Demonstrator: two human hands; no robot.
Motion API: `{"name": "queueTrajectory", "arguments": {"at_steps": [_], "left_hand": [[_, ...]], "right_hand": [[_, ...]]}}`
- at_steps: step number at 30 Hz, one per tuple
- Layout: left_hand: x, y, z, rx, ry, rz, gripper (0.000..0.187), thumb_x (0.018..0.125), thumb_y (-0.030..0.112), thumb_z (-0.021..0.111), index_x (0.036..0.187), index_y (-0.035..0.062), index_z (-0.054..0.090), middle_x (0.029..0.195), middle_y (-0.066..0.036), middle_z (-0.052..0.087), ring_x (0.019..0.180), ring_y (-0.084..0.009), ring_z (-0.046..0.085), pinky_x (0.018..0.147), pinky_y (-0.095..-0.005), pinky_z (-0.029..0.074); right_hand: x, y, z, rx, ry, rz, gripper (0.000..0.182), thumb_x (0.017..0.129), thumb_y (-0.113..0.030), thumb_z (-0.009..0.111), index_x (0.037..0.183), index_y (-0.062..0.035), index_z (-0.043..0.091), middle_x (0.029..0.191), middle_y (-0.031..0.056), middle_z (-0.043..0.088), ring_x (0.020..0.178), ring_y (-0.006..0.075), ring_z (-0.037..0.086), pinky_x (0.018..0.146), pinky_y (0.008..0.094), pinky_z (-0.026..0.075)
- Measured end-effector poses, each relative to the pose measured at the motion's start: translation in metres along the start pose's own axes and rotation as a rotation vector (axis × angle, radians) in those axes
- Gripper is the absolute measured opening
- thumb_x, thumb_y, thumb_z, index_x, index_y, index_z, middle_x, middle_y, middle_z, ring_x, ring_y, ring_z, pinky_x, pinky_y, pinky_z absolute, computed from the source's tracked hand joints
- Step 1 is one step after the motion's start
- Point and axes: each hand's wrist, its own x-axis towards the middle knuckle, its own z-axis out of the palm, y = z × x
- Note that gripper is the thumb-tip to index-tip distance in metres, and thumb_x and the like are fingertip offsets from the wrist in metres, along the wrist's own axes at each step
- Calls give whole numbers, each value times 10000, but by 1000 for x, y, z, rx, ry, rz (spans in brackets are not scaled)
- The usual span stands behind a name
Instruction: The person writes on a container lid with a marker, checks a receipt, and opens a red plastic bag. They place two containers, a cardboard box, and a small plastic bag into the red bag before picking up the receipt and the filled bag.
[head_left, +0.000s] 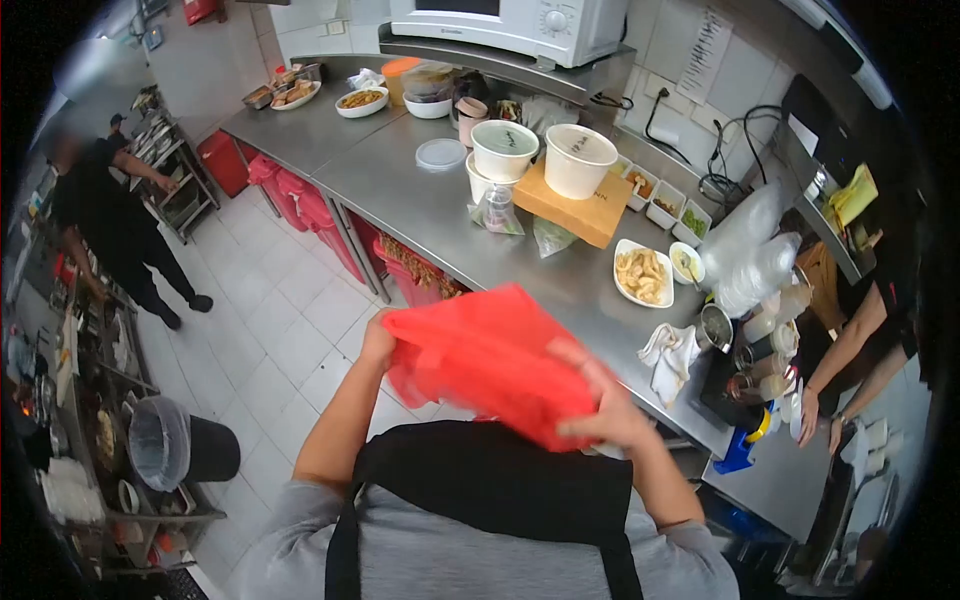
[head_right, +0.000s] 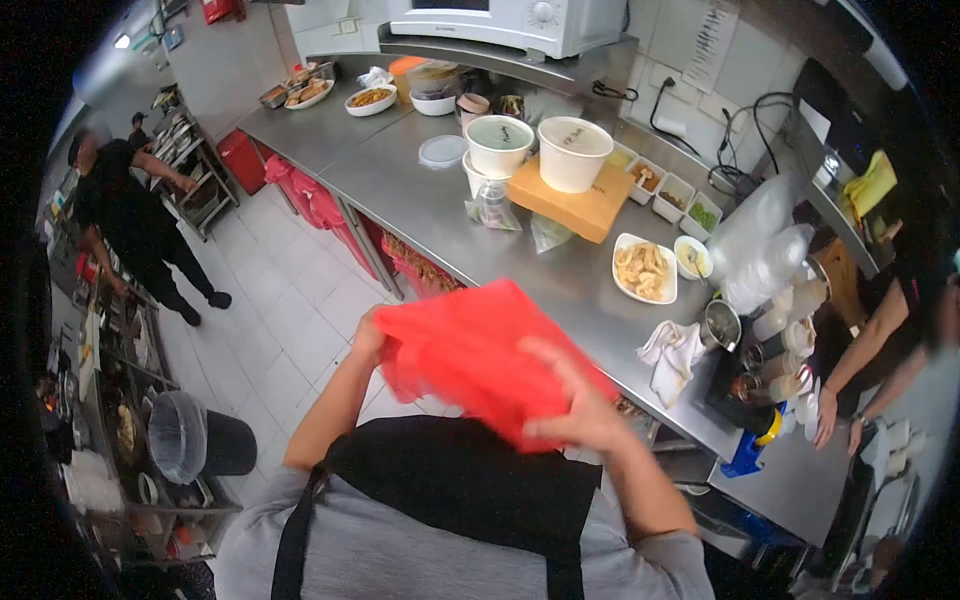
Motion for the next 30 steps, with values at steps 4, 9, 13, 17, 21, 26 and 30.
{"name": "queueTrajectory", "arguments": {"at_steps": [4, 9, 13, 17, 21, 26, 30], "left_hand": [[-63, 45, 62, -514, -613, -83, 376, 848, 85, 557, 1213, 82, 468, 1177, -75, 544, 1070, -232, 545, 915, -420, 451], [-117, 86, 101, 420, -715, 226, 618, 690, 110, 731, 1217, 102, 408, 1173, -152, 528, 1089, -238, 532, 898, -363, 438], [-44, 30, 13, 1035, 124, -116, 614, 694, 97, 706, 1215, 90, 381, 1025, -251, 569, 979, -330, 583, 794, -411, 467], [-26, -22, -7, 903, 294, 101, 620, 740, 58, 631, 1281, 118, 334, 1110, -245, 550, 1033, -334, 567, 812, -421, 476], [-56, 27, 38, -572, -521, -51, 691, 743, -19, 561, 1349, 142, 271, 1263, -176, 465, 1144, -262, 507, 900, -398, 452], [-139, 136, 112, -222, -1093, 34, 491, 710, -85, 504, 1168, 93, 499, 1083, -98, 570, 1029, -201, 551, 891, -369, 453], [-67, 112, 59, 809, -471, 489, 262, 689, -85, 473, 836, 48, 643, 814, -133, 611, 832, -257, 596, 744, -360, 486]], "right_hand": [[-2, 72, -100, -704, 916, 353, 806, 701, -40, 681, 1403, -147, 301, 1044, 124, 617, 907, 232, 593, 743, 339, 460], [-17, 123, -144, -402, 981, 146, 764, 770, -53, 627, 1423, -92, 231, 1186, 150, 543, 1037, 225, 543, 847, 318, 433], [-17, 31, -31, 822, 105, -35, 748, 781, -71, 622, 1418, -63, 232, 1374, 143, 400, 1281, 250, 372, 1053, 354, 288], [-13, 16, -8, 219, 11, 54, 445, 755, -11, 600, 1189, -52, 510, 1157, 73, 572, 1132, 210, 498, 977, 320, 364], [-13, 134, -131, -742, 853, 147, 523, 696, 35, 607, 1202, -48, 505, 833, 98, 595, 796, 202, 576, 677, 337, 468], [-20, 137, -171, -467, 1189, 206, 608, 766, 8, 576, 1337, -56, 376, 989, 109, 582, 855, 212, 568, 719, 344, 461], [-16, 72, -118, 711, 634, -25, 541, 801, -39, 598, 1310, -45, 416, 1080, 133, 597, 873, 218, 594, 733, 329, 465]]}}
